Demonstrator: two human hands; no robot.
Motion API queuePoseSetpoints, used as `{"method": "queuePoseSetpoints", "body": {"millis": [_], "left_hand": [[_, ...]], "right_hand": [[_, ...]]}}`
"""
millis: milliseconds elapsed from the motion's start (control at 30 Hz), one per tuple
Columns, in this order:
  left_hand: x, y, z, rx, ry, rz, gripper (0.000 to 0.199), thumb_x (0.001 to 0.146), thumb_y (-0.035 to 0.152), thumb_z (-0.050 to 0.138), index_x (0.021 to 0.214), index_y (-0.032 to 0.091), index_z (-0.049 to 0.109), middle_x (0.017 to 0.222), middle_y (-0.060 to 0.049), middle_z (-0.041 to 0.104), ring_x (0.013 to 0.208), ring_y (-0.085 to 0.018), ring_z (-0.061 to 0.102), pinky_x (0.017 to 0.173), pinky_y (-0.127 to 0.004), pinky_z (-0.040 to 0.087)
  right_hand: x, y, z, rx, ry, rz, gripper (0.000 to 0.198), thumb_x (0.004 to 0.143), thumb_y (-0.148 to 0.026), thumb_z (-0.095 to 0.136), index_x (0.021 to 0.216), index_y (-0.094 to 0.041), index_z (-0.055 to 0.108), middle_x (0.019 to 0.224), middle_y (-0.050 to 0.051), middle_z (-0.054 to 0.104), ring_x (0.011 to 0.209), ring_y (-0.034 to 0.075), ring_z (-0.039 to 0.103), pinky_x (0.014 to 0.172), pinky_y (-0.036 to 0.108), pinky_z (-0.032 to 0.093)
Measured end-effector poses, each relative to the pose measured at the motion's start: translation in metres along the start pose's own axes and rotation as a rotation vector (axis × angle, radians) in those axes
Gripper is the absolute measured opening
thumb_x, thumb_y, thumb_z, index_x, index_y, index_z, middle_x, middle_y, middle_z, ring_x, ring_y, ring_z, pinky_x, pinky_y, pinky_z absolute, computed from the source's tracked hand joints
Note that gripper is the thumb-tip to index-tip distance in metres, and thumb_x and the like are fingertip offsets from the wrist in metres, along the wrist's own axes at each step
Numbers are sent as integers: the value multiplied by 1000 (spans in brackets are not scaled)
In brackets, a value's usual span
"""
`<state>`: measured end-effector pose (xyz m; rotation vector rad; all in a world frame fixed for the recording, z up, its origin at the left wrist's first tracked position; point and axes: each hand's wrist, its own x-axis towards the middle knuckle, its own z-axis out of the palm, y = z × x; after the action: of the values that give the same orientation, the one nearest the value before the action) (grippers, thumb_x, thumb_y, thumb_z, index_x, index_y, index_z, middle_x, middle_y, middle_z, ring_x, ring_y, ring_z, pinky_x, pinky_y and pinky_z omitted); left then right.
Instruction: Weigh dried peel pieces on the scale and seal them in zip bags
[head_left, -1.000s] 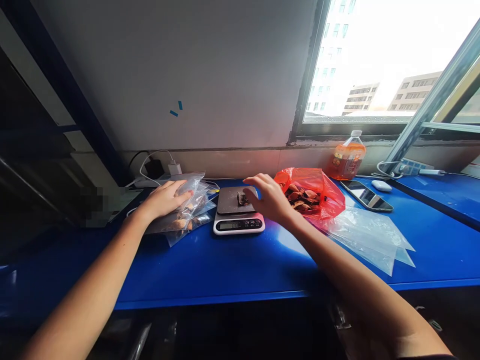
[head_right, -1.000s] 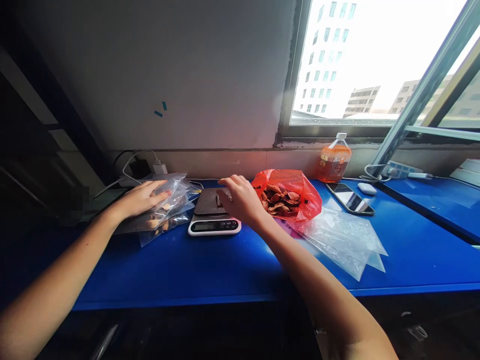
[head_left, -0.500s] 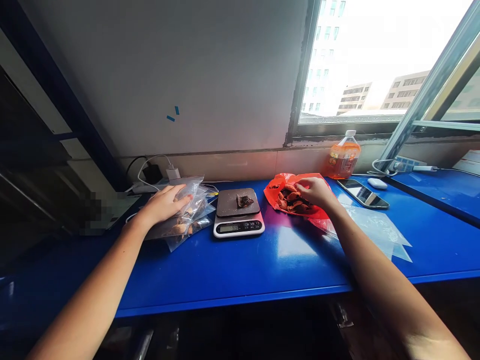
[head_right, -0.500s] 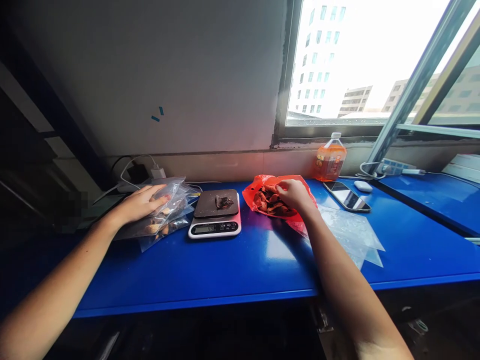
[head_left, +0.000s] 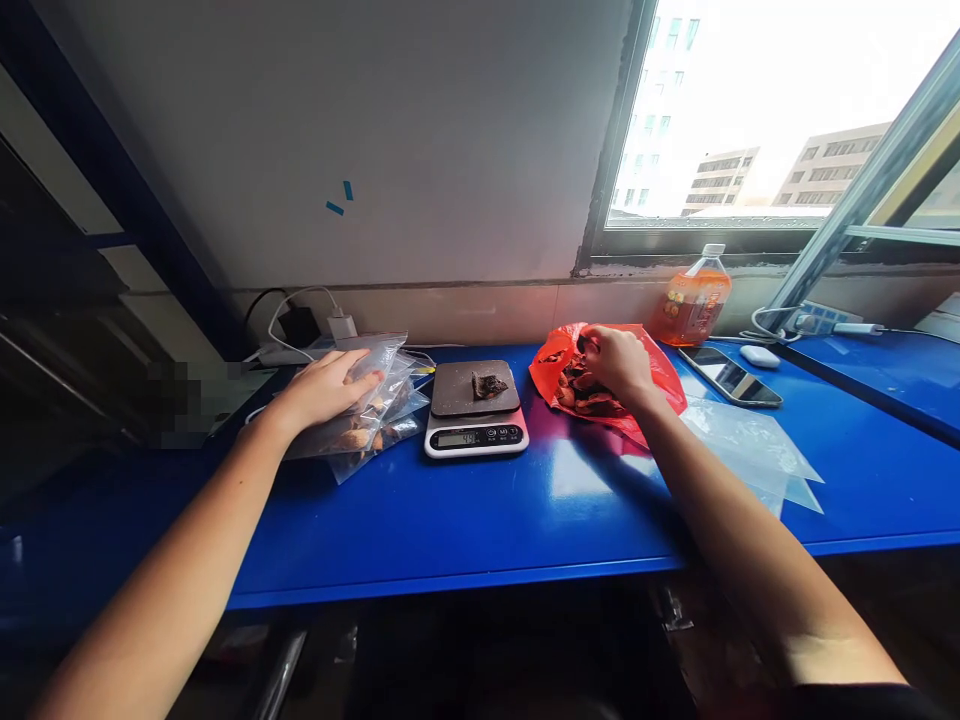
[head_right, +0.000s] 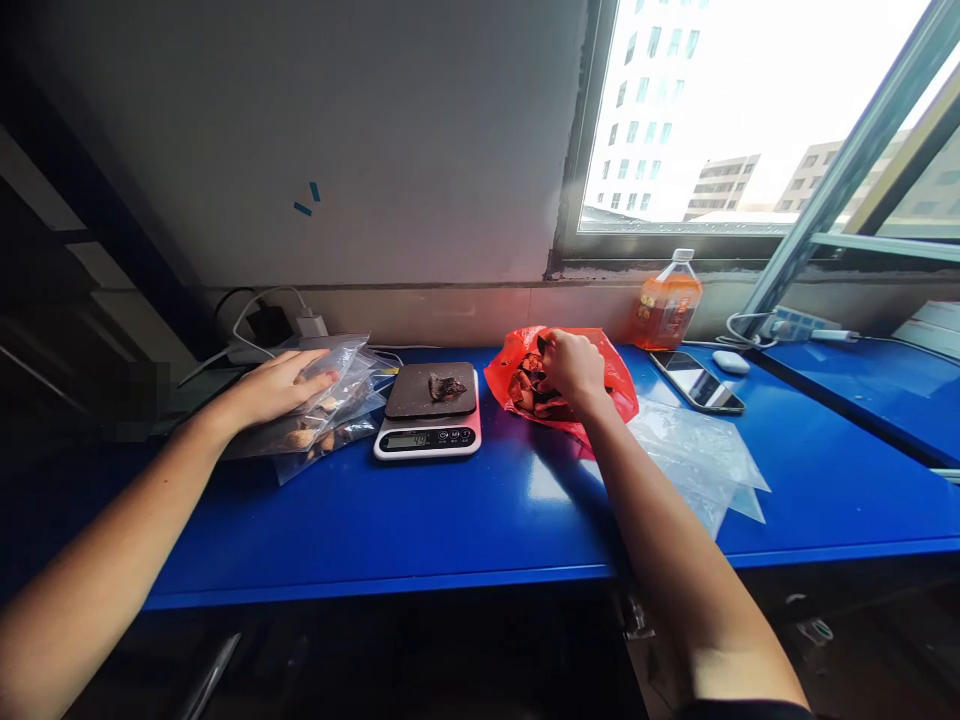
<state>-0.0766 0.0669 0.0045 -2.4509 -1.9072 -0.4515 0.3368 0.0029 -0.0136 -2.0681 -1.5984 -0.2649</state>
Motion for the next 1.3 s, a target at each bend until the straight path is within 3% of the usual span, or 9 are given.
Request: {"method": "queuePoseSetpoints", "body": {"millis": [167, 267, 333, 467, 633, 800, 1033, 1200, 1300], "left_hand": [[0, 1, 0, 13, -13, -6, 76, 83, 67, 37, 144, 21, 42, 143, -10, 48, 129, -32, 47, 106, -38, 37], [-3, 3, -2, 1, -15, -12, 74, 84, 65, 39, 143, 21, 43, 143, -9, 49, 125, -30, 51, 105, -37, 37], [-4, 5, -3, -2, -23, -17, 73, 84, 64, 39, 144, 21, 42, 143, -9, 49, 124, -30, 51, 105, -36, 37], [-5, 8, -4, 9, -41, -29, 73, 85, 63, 38, 144, 20, 42, 142, -9, 49, 124, -30, 51, 104, -34, 38], [-6, 8, -4, 22, -41, -5, 73, 85, 63, 39, 144, 20, 41, 144, -11, 47, 127, -32, 49, 104, -37, 38], [-9, 10, -5, 49, -33, 25, 68, 88, 57, 37, 145, 20, 41, 145, -10, 46, 131, -30, 45, 106, -38, 36], [-6, 7, -4, 45, -47, -1, 72, 85, 62, 37, 144, 20, 42, 143, -10, 48, 119, -28, 56, 101, -36, 41], [-6, 7, -3, 41, -33, 8, 74, 85, 63, 36, 145, 20, 41, 146, -9, 46, 130, -30, 47, 106, -36, 38], [-7, 7, -3, 35, -41, 8, 73, 86, 62, 36, 145, 20, 40, 147, -9, 45, 132, -29, 45, 108, -37, 36]], "right_hand": [[-29, -20, -40, 366, 260, -92, 27, 89, -30, 52, 109, -18, 64, 66, 2, 64, 58, 15, 57, 63, 25, 42], [-50, -47, -46, 562, 322, -196, 23, 89, -34, 53, 99, -19, 68, 75, 4, 66, 60, 14, 57, 62, 25, 44], [-61, -63, -38, 677, 235, -305, 24, 90, -32, 52, 99, -21, 71, 86, 5, 68, 68, 15, 61, 65, 25, 47], [-71, -80, -12, 720, 22, -474, 34, 87, -17, 49, 110, -23, 72, 87, 5, 65, 71, 13, 60, 69, 24, 49], [-73, -78, -1, 545, -134, -562, 43, 83, -6, 47, 109, -27, 74, 81, 3, 61, 70, 13, 57, 71, 24, 46], [-77, -82, 1, 342, -277, -616, 51, 83, -6, 49, 125, -30, 65, 96, 6, 61, 87, 18, 57, 81, 30, 47], [-76, -94, 18, 326, -101, -583, 41, 88, -11, 50, 122, -26, 67, 113, 13, 52, 102, 23, 53, 89, 38, 47], [-64, -75, -16, 631, 111, -660, 27, 90, -18, 48, 105, -19, 70, 87, 6, 64, 76, 15, 59, 70, 26, 49], [-49, -43, -38, 683, 276, -483, 22, 87, -22, 50, 92, -18, 70, 83, 4, 69, 72, 15, 62, 64, 26, 47]]}}
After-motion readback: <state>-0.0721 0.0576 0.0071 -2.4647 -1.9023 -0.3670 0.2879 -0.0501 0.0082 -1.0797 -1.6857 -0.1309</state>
